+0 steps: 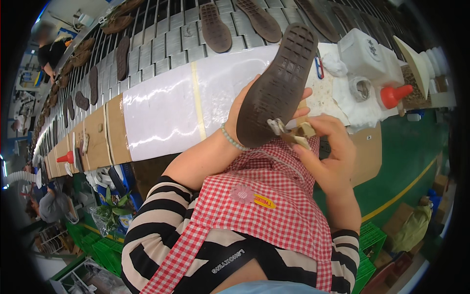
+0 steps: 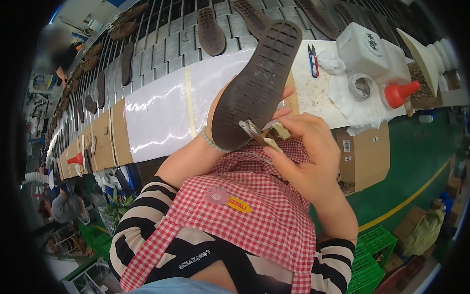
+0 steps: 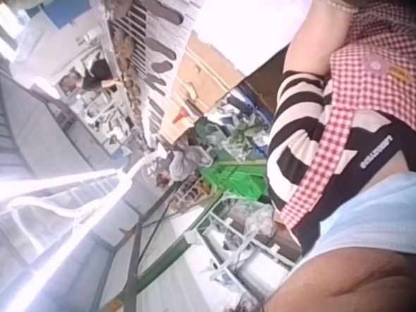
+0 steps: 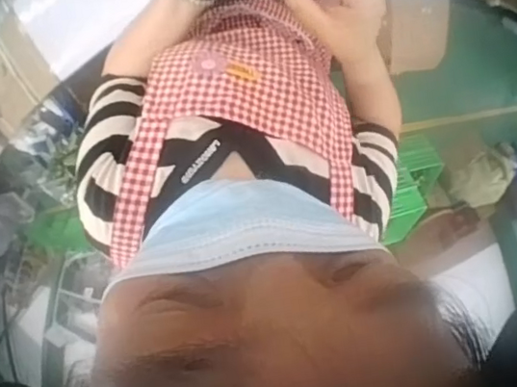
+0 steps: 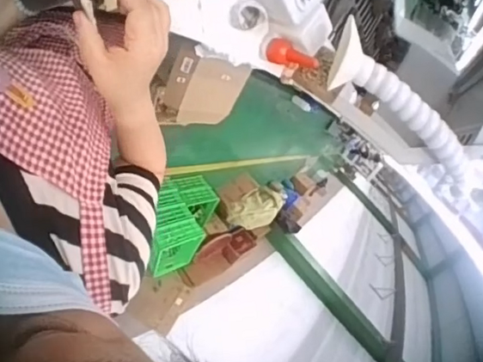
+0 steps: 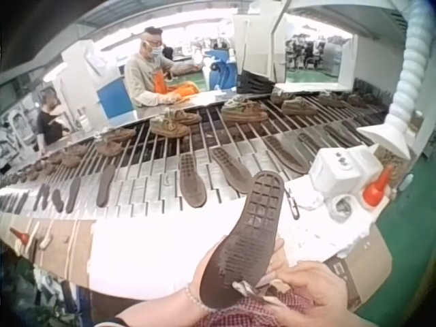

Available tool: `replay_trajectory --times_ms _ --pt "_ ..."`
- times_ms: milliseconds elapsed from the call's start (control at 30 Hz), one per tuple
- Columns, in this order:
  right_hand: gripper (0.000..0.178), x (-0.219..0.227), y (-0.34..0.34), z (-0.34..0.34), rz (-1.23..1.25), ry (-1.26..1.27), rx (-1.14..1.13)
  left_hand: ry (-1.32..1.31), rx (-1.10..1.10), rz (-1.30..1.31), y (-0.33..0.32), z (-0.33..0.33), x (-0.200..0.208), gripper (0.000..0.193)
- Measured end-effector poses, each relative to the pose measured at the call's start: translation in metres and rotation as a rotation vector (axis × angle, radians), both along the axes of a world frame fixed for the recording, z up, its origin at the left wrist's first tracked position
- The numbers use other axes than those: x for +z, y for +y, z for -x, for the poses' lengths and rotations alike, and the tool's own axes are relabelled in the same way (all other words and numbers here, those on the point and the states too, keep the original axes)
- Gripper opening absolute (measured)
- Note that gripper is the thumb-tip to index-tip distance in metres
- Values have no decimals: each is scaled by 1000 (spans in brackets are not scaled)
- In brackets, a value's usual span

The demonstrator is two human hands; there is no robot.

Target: Applying adhesive to the bottom of shoe soles using a brush at a manufacturing station.

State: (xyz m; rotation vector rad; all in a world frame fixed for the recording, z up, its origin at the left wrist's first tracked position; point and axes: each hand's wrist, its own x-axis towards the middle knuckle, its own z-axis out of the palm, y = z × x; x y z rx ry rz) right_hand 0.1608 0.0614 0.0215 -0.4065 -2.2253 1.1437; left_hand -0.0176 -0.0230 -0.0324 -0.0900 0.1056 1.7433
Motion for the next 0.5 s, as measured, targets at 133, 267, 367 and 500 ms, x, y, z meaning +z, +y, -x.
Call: replay_trajectory --times_ms 133,267,367,500 --pt "43 -13 -9 3 80 -64 -36 -73 -33 -98 -1 1 0 55" --pt "39 -10 5 1 -126 -61 -196 77 19 -64 -3 0 2 52" --pt "39 -6 5 0 -61 -15 -100 59 -13 -100 -4 -1 1 52" --pt "39 -7 10 1 -200 -64 -139 16 30 -73 -4 -7 3 52"
